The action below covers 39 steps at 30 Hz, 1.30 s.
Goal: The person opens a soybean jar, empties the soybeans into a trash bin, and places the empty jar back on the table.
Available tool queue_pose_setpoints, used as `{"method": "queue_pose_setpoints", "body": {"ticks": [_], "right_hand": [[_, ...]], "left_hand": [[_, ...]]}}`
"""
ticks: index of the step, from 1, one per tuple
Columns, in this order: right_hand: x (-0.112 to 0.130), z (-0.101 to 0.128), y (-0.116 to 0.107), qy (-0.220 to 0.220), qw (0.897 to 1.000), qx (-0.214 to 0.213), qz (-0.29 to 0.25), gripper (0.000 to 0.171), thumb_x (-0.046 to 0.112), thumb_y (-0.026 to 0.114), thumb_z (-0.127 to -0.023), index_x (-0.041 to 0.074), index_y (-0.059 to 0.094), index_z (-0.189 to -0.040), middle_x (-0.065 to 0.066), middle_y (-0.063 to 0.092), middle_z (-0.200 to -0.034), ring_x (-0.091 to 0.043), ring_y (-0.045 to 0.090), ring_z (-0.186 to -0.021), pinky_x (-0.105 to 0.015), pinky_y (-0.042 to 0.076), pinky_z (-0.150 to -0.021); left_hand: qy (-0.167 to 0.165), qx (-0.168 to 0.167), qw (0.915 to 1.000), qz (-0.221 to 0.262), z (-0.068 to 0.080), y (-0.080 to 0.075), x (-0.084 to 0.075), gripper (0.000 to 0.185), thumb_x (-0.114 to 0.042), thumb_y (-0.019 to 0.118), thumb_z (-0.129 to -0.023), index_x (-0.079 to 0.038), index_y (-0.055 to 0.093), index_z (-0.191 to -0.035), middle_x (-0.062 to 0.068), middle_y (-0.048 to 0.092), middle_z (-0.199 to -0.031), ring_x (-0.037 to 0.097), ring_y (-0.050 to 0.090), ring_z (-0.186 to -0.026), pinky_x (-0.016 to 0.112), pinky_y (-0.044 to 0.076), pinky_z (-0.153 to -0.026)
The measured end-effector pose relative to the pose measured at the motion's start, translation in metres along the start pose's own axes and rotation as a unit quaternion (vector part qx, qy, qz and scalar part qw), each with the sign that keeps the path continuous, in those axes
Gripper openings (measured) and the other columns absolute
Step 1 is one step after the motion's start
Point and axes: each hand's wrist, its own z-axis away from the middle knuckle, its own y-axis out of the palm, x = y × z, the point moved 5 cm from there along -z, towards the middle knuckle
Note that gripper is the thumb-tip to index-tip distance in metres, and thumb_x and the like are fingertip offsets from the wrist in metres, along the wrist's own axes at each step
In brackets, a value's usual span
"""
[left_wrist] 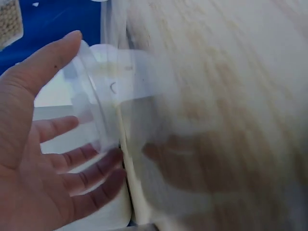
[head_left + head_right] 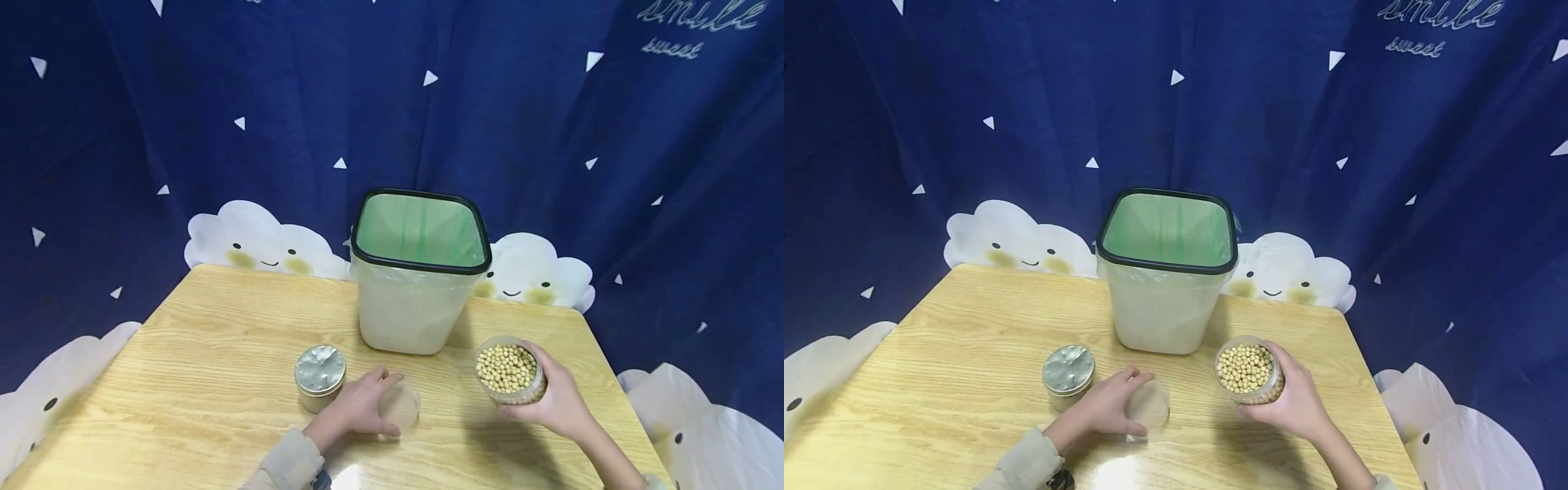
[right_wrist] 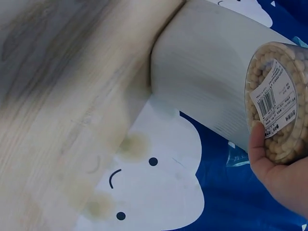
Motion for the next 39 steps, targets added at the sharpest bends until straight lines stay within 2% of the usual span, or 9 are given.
{"method": "queue_pose_setpoints", "body": {"ticks": [6, 10, 13, 18, 27, 34, 39], "right_hand": [[0.002, -0.005, -0.004, -0.003, 1.000, -0.003, -0.026, 0.094, 0.018, 0.091, -0.040, 0.006, 0.051, -0.124, -0.008, 0.061, -0.105, -0.003, 0.053, -0.094, -0.013, 0.039, -0.079], [0.003, -0.009, -0.007, 0.002, 0.999, 0.004, -0.035, 0.094, 0.016, 0.091, -0.041, 0.006, 0.050, -0.125, -0.008, 0.061, -0.106, -0.002, 0.052, -0.094, -0.014, 0.040, -0.078], [0.005, -0.011, -0.010, 0.004, 0.999, 0.006, -0.038, 0.093, 0.015, 0.090, -0.042, 0.007, 0.049, -0.125, -0.008, 0.061, -0.106, -0.002, 0.052, -0.094, -0.014, 0.040, -0.078], [0.010, -0.016, -0.015, -0.008, 0.999, 0.000, -0.045, 0.094, 0.015, 0.090, -0.042, 0.007, 0.050, -0.125, -0.010, 0.061, -0.106, 0.000, 0.051, -0.094, -0.012, 0.039, -0.078], [0.015, -0.023, -0.022, -0.017, 0.999, -0.003, -0.047, 0.094, 0.014, 0.091, -0.040, 0.005, 0.051, -0.124, -0.011, 0.061, -0.104, 0.001, 0.051, -0.094, -0.011, 0.037, -0.079], [0.018, -0.028, -0.025, -0.030, 0.998, -0.006, -0.055, 0.095, 0.011, 0.090, -0.038, 0.004, 0.051, -0.124, -0.013, 0.061, -0.105, 0.003, 0.049, -0.095, -0.009, 0.035, -0.081], [0.019, -0.030, -0.026, -0.032, 0.998, -0.008, -0.053, 0.095, 0.011, 0.091, -0.038, 0.005, 0.051, -0.125, -0.013, 0.061, -0.105, 0.003, 0.049, -0.096, -0.009, 0.035, -0.081]], "left_hand": [[-0.003, 0.016, 0.9991, -0.039, 0.000, 0.005, -0.002, 0.091, -0.055, 0.078, -0.054, -0.016, 0.048, -0.129, 0.005, 0.051, -0.110, 0.021, 0.053, -0.090, 0.035, 0.046, -0.065], [-0.007, 0.023, 0.9984, -0.052, 0.001, 0.005, -0.003, 0.092, -0.058, 0.077, -0.054, -0.016, 0.047, -0.131, 0.007, 0.050, -0.114, 0.023, 0.053, -0.094, 0.038, 0.047, -0.068], [-0.008, 0.023, 0.9984, -0.051, 0.003, 0.000, -0.004, 0.090, -0.059, 0.074, -0.058, -0.016, 0.046, -0.132, 0.009, 0.050, -0.119, 0.026, 0.053, -0.099, 0.042, 0.048, -0.071], [0.004, -0.002, 0.9997, -0.023, 0.004, -0.019, -0.007, 0.082, -0.056, 0.071, -0.065, -0.015, 0.047, -0.132, 0.008, 0.051, -0.119, 0.025, 0.053, -0.102, 0.041, 0.049, -0.072], [0.022, -0.048, 0.9984, 0.017, 0.008, -0.052, -0.015, 0.077, -0.053, 0.069, -0.070, -0.014, 0.046, -0.132, 0.007, 0.049, -0.123, 0.024, 0.053, -0.106, 0.041, 0.048, -0.078], [0.037, -0.117, 0.9907, 0.059, 0.011, -0.087, -0.019, 0.074, -0.049, 0.070, -0.072, -0.014, 0.046, -0.132, 0.008, 0.049, -0.125, 0.028, 0.053, -0.104, 0.044, 0.047, -0.081], [0.042, -0.152, 0.9848, 0.073, 0.013, -0.110, -0.018, 0.074, -0.048, 0.072, -0.071, -0.014, 0.047, -0.132, 0.006, 0.050, -0.123, 0.023, 0.056, -0.097, 0.040, 0.048, -0.077]]}}
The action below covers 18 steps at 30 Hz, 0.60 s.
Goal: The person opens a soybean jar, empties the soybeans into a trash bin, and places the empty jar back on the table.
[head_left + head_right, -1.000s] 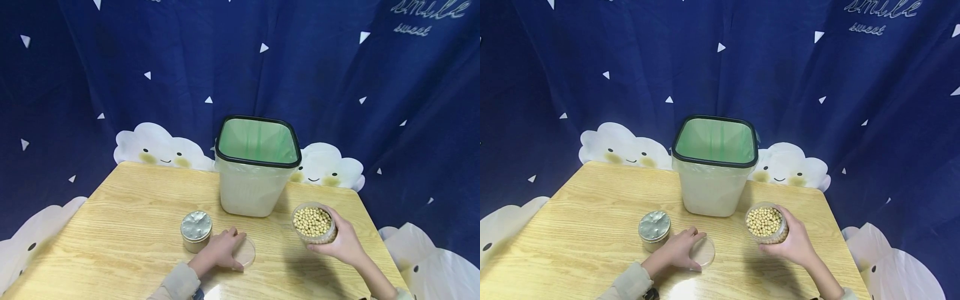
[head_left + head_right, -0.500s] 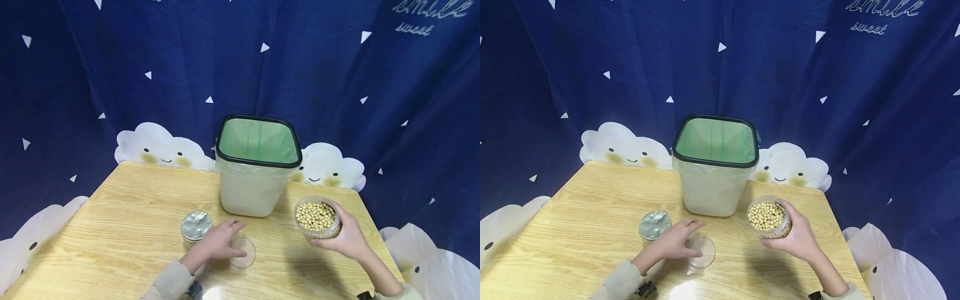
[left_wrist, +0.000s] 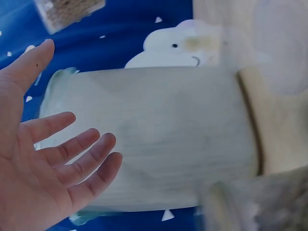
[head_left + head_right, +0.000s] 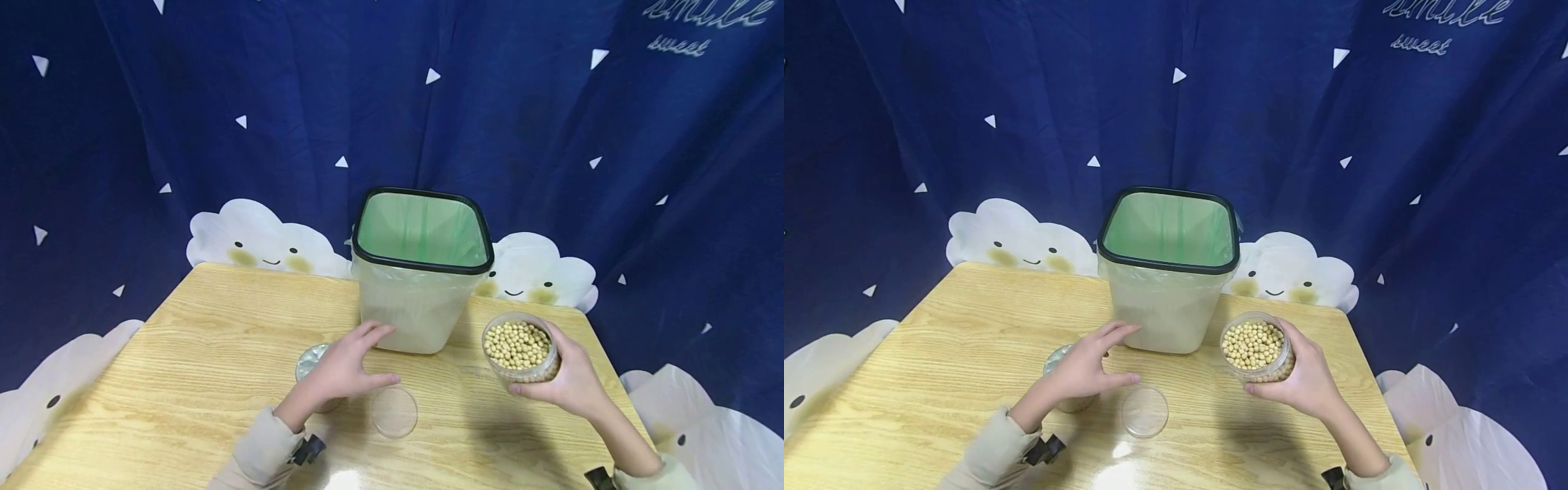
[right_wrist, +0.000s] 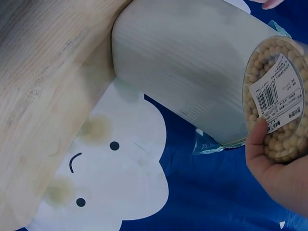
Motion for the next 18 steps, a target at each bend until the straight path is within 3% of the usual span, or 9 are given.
{"method": "queue_pose_setpoints", "body": {"ticks": [7, 13, 18], "right_hand": [[-0.001, -0.002, -0.001, 0.000, 1.000, 0.005, 0.005, 0.093, 0.011, 0.090, -0.039, 0.005, 0.051, -0.124, -0.012, 0.061, -0.104, 0.002, 0.050, -0.095, -0.011, 0.036, -0.080], [-0.002, -0.003, -0.001, 0.005, 1.000, 0.006, 0.008, 0.093, 0.010, 0.090, -0.039, 0.004, 0.051, -0.123, -0.011, 0.061, -0.104, 0.002, 0.050, -0.095, -0.011, 0.036, -0.080], [-0.001, -0.003, -0.001, 0.004, 1.000, 0.006, 0.006, 0.093, 0.011, 0.090, -0.039, 0.005, 0.052, -0.123, -0.011, 0.061, -0.104, 0.001, 0.051, -0.094, -0.011, 0.037, -0.080]], "left_hand": [[0.042, -0.056, 0.9973, 0.020, -0.007, -0.028, -0.006, 0.070, -0.041, 0.074, -0.071, -0.013, 0.049, -0.130, 0.000, 0.053, -0.116, 0.010, 0.054, -0.086, 0.026, 0.046, -0.065], [0.078, -0.123, 0.9886, 0.038, -0.016, -0.052, -0.011, 0.067, -0.032, 0.077, -0.069, -0.006, 0.052, -0.125, 0.006, 0.057, -0.112, 0.011, 0.055, -0.080, 0.022, 0.044, -0.058], [0.098, -0.157, 0.9814, 0.051, -0.025, -0.070, -0.012, 0.065, -0.027, 0.077, -0.069, -0.004, 0.052, -0.124, 0.009, 0.059, -0.109, 0.011, 0.053, -0.075, 0.021, 0.045, -0.054]]}}
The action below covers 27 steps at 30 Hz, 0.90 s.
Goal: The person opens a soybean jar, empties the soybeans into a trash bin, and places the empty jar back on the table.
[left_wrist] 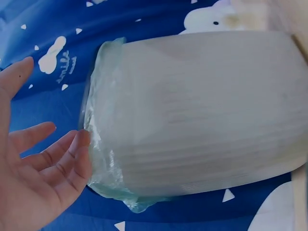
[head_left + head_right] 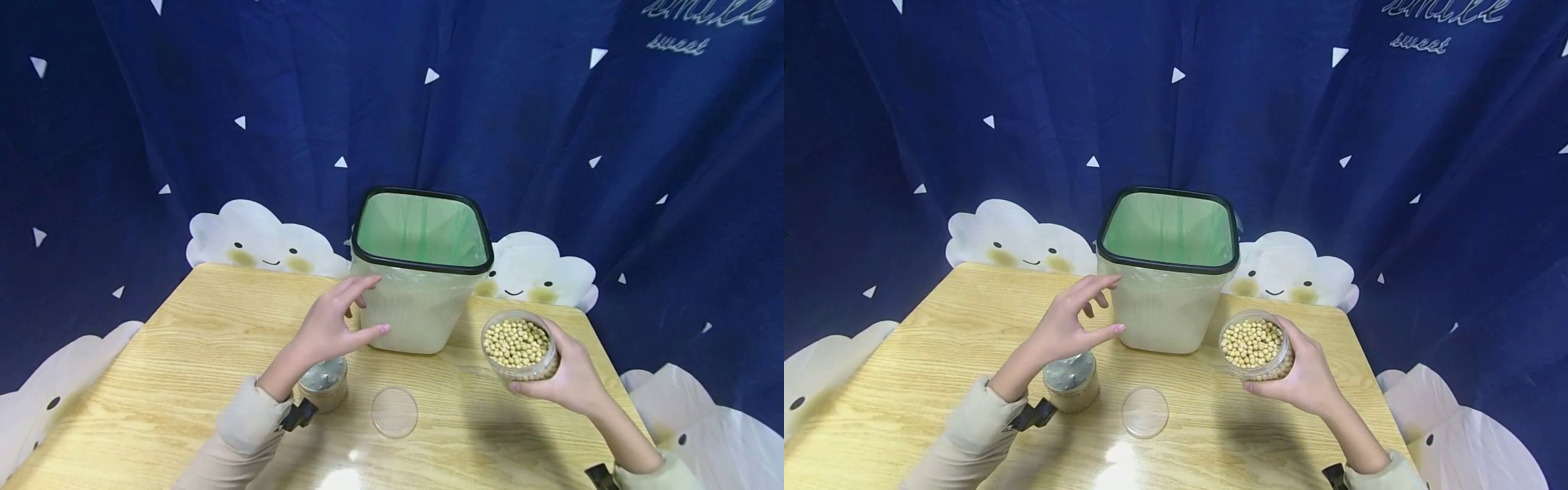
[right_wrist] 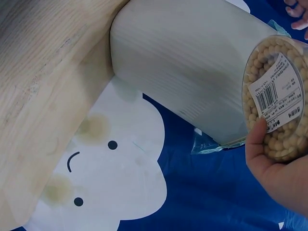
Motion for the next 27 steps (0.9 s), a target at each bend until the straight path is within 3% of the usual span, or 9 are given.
{"method": "queue_pose_setpoints", "body": {"ticks": [5, 9, 15, 19, 23, 27], "right_hand": [[0.003, -0.001, -0.001, -0.009, 1.000, 0.002, 0.002, 0.094, 0.013, 0.090, -0.038, 0.005, 0.051, -0.124, -0.011, 0.061, -0.105, 0.002, 0.050, -0.095, -0.010, 0.036, -0.080], [0.003, -0.002, -0.001, -0.012, 1.000, 0.002, 0.006, 0.096, 0.013, 0.091, -0.037, 0.005, 0.051, -0.124, -0.011, 0.062, -0.104, 0.003, 0.049, -0.095, -0.010, 0.036, -0.080], [0.002, -0.003, -0.001, -0.006, 1.000, 0.003, 0.013, 0.096, 0.014, 0.091, -0.037, 0.005, 0.051, -0.124, -0.011, 0.061, -0.105, 0.003, 0.049, -0.094, -0.010, 0.035, -0.079], [0.002, -0.003, -0.001, -0.005, 1.000, 0.005, 0.019, 0.096, 0.016, 0.091, -0.038, 0.006, 0.051, -0.124, -0.011, 0.062, -0.105, 0.002, 0.049, -0.094, -0.011, 0.035, -0.079], [0.001, -0.003, -0.001, -0.002, 1.000, 0.007, 0.019, 0.096, 0.016, 0.091, -0.038, 0.007, 0.051, -0.125, -0.011, 0.062, -0.105, 0.002, 0.049, -0.094, -0.011, 0.035, -0.079], [0.000, -0.003, -0.002, 0.001, 1.000, 0.009, 0.016, 0.096, 0.015, 0.091, -0.039, 0.007, 0.050, -0.125, -0.011, 0.062, -0.106, 0.002, 0.049, -0.094, -0.011, 0.035, -0.079]], "left_hand": [[0.020, -0.041, 0.9990, -0.003, -0.015, -0.011, 0.000, 0.064, -0.025, 0.077, -0.069, -0.003, 0.051, -0.124, 0.012, 0.060, -0.103, 0.015, 0.054, -0.072, 0.026, 0.046, -0.053], [0.025, -0.085, 0.9960, -0.011, -0.029, -0.021, 0.006, 0.063, -0.024, 0.075, -0.069, -0.002, 0.052, -0.124, 0.014, 0.059, -0.099, 0.021, 0.055, -0.075, 0.030, 0.046, -0.059], [-0.020, -0.114, 0.9928, -0.034, -0.047, -0.028, 0.020, 0.068, -0.031, 0.073, -0.071, -0.004, 0.048, -0.128, 0.015, 0.057, -0.108, 0.027, 0.055, -0.092, 0.039, 0.044, -0.080], [-0.086, -0.083, 0.9910, -0.060, -0.056, -0.025, 0.031, 0.077, -0.041, 0.070, -0.072, -0.008, 0.042, -0.135, 0.015, 0.050, -0.123, 0.029, 0.048, -0.110, 0.044, 0.040, -0.089], [-0.155, -0.020, 0.9844, -0.080, -0.064, -0.018, 0.045, 0.086, -0.050, 0.065, -0.073, -0.011, 0.031, -0.142, 0.016, 0.039, -0.136, 0.031, 0.038, -0.123, 0.048, 0.035, -0.096], [-0.196, 0.034, 0.9770, -0.076, -0.071, -0.013, 0.059, 0.093, -0.054, 0.064, -0.072, -0.012, 0.022, -0.144, 0.017, 0.033, -0.141, 0.032, 0.033, -0.127, 0.048, 0.032, -0.099]]}}
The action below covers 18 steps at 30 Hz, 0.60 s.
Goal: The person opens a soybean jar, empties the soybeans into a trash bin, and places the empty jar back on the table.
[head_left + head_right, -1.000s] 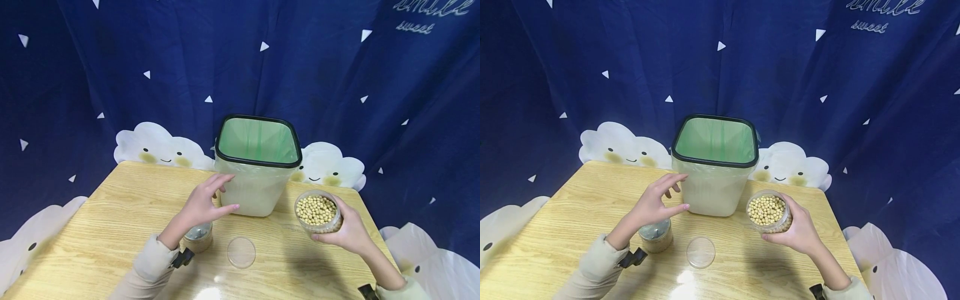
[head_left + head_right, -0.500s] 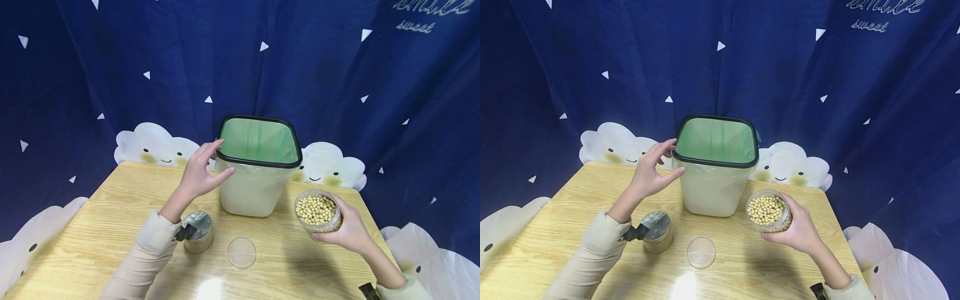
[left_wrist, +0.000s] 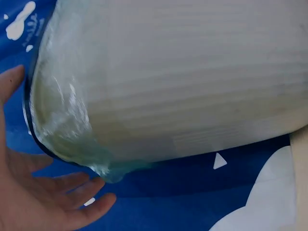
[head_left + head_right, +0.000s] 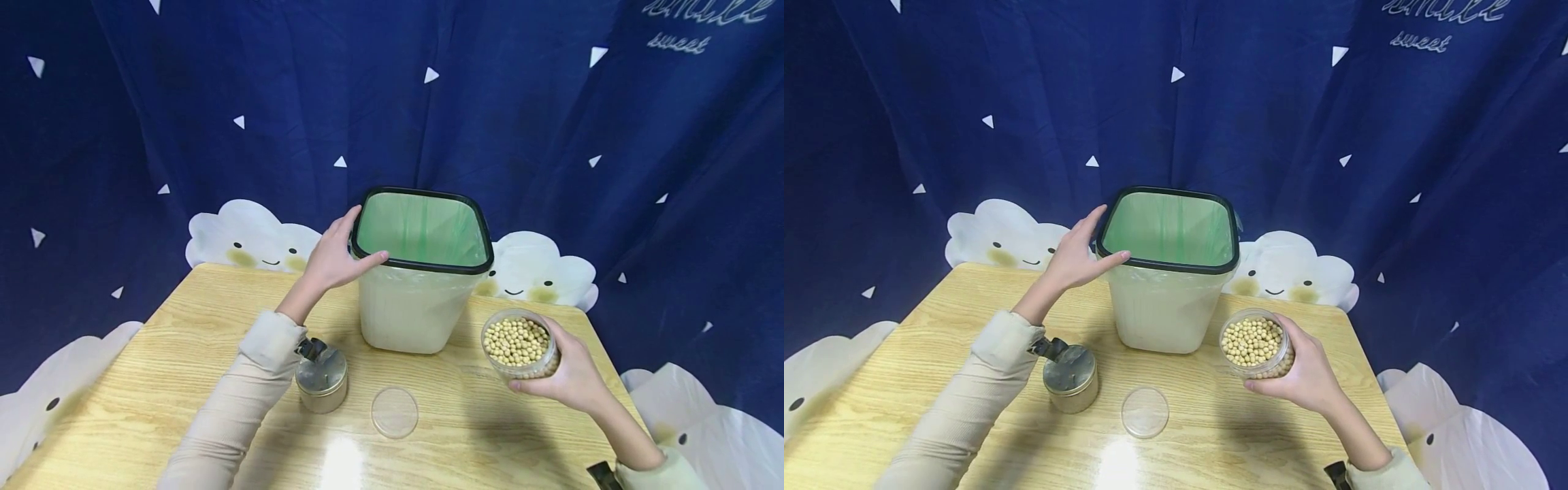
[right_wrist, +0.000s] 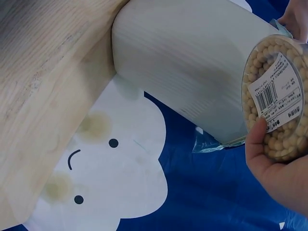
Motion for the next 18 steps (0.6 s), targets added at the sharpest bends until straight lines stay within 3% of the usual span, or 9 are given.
{"method": "queue_pose_setpoints", "body": {"ticks": [8, 18], "right_hand": [[0.000, -0.004, -0.002, -0.010, 1.000, -0.007, -0.013, 0.096, 0.012, 0.090, -0.038, 0.004, 0.050, -0.125, -0.013, 0.061, -0.106, 0.005, 0.048, -0.096, -0.010, 0.034, -0.081], [0.005, -0.024, -0.017, -0.030, 0.999, -0.018, -0.011, 0.093, 0.006, 0.088, -0.039, 0.002, 0.050, -0.124, -0.015, 0.059, -0.105, 0.006, 0.046, -0.096, -0.009, 0.032, -0.081]], "left_hand": [[-0.028, 0.046, 0.9969, 0.057, -0.011, 0.009, 0.013, 0.092, -0.048, 0.068, -0.072, -0.005, 0.027, -0.141, 0.019, 0.034, -0.138, 0.031, 0.033, -0.126, 0.044, 0.030, -0.101], [-0.037, 0.034, 0.9949, 0.087, -0.011, 0.013, 0.016, 0.090, -0.046, 0.070, -0.070, -0.004, 0.030, -0.139, 0.018, 0.036, -0.136, 0.030, 0.034, -0.124, 0.043, 0.030, -0.101]]}}
